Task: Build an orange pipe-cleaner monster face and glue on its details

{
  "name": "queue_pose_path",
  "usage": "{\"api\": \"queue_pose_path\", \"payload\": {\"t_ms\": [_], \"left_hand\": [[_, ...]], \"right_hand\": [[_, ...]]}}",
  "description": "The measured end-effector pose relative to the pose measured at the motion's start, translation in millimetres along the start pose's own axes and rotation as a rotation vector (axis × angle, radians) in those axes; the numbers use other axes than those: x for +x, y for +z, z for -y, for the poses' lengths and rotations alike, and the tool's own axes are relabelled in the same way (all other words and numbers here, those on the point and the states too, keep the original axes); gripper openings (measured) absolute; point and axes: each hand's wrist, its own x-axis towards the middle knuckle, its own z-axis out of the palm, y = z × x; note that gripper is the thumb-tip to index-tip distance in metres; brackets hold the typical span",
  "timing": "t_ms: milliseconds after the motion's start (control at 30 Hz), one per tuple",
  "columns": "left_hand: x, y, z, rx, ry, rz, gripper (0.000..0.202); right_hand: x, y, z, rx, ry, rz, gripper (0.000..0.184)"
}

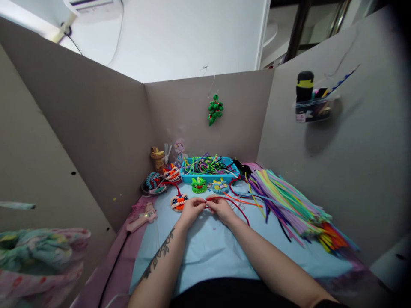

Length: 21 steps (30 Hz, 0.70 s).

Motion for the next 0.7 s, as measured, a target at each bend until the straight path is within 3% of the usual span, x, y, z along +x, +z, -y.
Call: {"api": "queue_pose_path", "payload": {"t_ms": [167, 333, 500, 633, 700], "left_hand": [[-1, -1.9, 1, 0.073, 0.008, 0.025, 0.017], [1, -7.8, 3, 0.28, 0.124, -0.01, 0.016], [2, -9.5, 7, 0.442, 0.127, 0.033, 0.031], [-9, -5.9, 2, 0.728, 0.216, 0.002, 0.026], [-20, -2.7, -3, 0.899, 0.304, 0.049, 0.022]], "right_hand": [[1, -6, -1, -0.106, -0.021, -0.01, 0.021], [4, -8, -1, -0.325, -0.121, -0.066, 0.015], [5, -4, -3, -0.493, -0.051, -0.023, 0.011], [6, -4, -4, -0.537, -0.02, -0.044, 0.009], [7, -5, -5, -0.548, -0.012, -0.063, 0.009]]}}
